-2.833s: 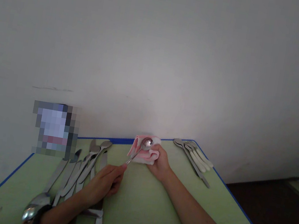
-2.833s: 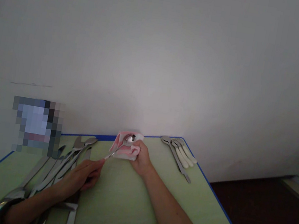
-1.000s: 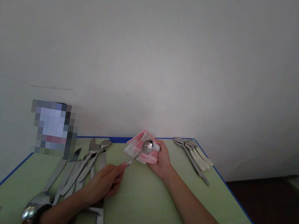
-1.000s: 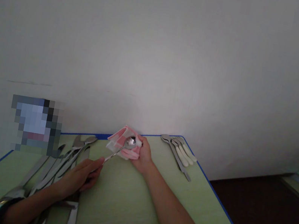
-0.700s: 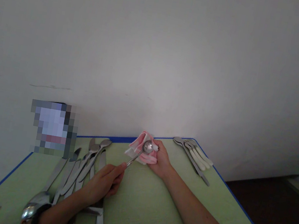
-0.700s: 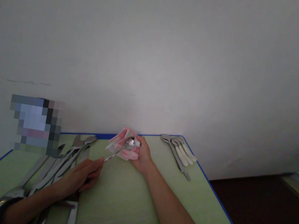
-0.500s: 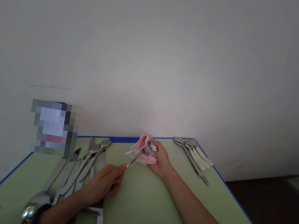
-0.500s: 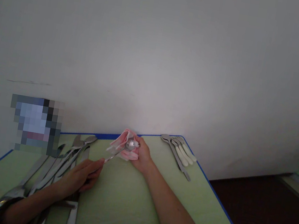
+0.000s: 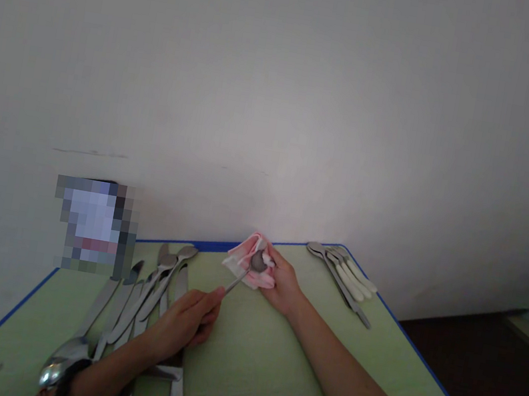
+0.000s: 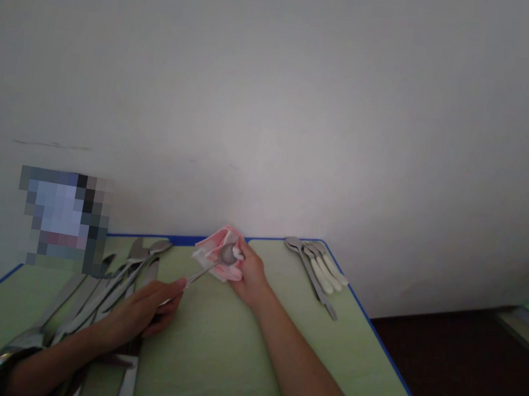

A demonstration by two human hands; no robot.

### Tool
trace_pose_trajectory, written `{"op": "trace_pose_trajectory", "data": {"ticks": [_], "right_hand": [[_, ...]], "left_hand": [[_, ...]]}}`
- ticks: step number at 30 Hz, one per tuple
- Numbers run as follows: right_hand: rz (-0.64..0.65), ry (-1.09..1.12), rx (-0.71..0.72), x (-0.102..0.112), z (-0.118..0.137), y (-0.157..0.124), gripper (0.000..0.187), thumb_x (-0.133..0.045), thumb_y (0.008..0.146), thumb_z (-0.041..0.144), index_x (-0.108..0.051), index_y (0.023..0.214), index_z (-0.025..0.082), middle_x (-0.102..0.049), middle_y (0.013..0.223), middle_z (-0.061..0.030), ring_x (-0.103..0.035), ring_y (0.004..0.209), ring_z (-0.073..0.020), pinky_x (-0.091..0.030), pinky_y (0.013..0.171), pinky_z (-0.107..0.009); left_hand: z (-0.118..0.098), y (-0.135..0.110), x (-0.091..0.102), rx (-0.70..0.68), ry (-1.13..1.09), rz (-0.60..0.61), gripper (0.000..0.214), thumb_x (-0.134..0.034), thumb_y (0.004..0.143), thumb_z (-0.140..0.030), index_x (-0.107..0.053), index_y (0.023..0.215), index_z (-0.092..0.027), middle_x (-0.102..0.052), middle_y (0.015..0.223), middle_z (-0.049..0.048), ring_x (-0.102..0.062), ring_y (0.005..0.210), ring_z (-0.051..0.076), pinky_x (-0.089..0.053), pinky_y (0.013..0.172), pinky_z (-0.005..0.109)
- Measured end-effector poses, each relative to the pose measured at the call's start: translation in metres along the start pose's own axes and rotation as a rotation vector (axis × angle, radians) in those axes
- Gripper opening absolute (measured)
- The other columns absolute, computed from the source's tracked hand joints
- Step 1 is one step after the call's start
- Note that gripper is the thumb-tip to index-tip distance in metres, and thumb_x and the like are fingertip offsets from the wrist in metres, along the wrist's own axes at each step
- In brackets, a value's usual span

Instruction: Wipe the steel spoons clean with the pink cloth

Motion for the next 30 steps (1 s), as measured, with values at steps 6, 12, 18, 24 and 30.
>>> {"op": "trace_pose_trajectory", "data": {"ticks": [6,12,18,24,30], "right_hand": [[0.061,0.069,-0.024,-0.007,0.004,-0.005,0.035,-0.040,0.086,0.041,-0.063,0.091,0.015,-0.071,0.075,-0.0038,-0.065,0.071,-0.0178,-0.050,0.075,-0.033],[0.081,0.050,-0.038,-0.009,0.004,-0.008,0.031,-0.040,0.087,0.035,-0.063,0.092,0.014,-0.071,0.078,-0.0048,-0.066,0.072,-0.0173,-0.049,0.080,-0.033],[0.101,0.070,-0.157,-0.008,-0.003,-0.010,0.037,-0.038,0.086,0.042,-0.062,0.090,0.013,-0.071,0.080,-0.0069,-0.066,0.078,-0.0196,-0.048,0.083,-0.038],[0.014,0.113,-0.086,-0.002,0.004,-0.006,0.037,-0.035,0.088,0.041,-0.061,0.085,0.015,-0.070,0.075,-0.0059,-0.066,0.075,-0.0194,-0.048,0.082,-0.037],[-0.039,0.120,-0.029,0.001,0.008,-0.004,0.037,-0.034,0.088,0.040,-0.061,0.086,0.016,-0.070,0.073,-0.0051,-0.066,0.077,-0.0202,-0.049,0.082,-0.039]], "left_hand": [[0.001,0.001,0.006,-0.021,-0.009,-0.080,0.053,-0.033,0.079,-0.063,-0.030,0.046,-0.022,-0.031,0.032,-0.0081,-0.025,0.031,0.006,-0.021,0.037,0.022],[0.000,0.002,0.012,-0.051,0.010,-0.180,0.052,-0.031,0.081,-0.061,-0.028,0.047,-0.022,-0.031,0.032,-0.0081,-0.027,0.032,0.006,-0.023,0.038,0.021],[-0.001,0.003,0.002,-0.029,0.077,-0.071,0.053,-0.031,0.079,-0.064,-0.032,0.048,-0.022,-0.033,0.035,-0.0078,-0.028,0.033,0.007,-0.023,0.039,0.021],[-0.010,-0.001,0.006,-0.073,0.102,-0.099,0.047,-0.032,0.083,-0.054,-0.039,0.051,-0.021,-0.037,0.036,-0.0070,-0.034,0.039,0.009,-0.031,0.046,0.022],[-0.014,-0.003,0.008,-0.109,0.062,-0.116,0.042,-0.031,0.085,-0.048,-0.041,0.054,-0.021,-0.038,0.039,-0.0074,-0.036,0.040,0.010,-0.033,0.047,0.023]]}}
Point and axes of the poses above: each hand's wrist, its own y-axis towards the middle knuckle, its own x-axis out of the back of the hand, z = x × y, the point moved 6 cm from there along y, towards the middle knuckle
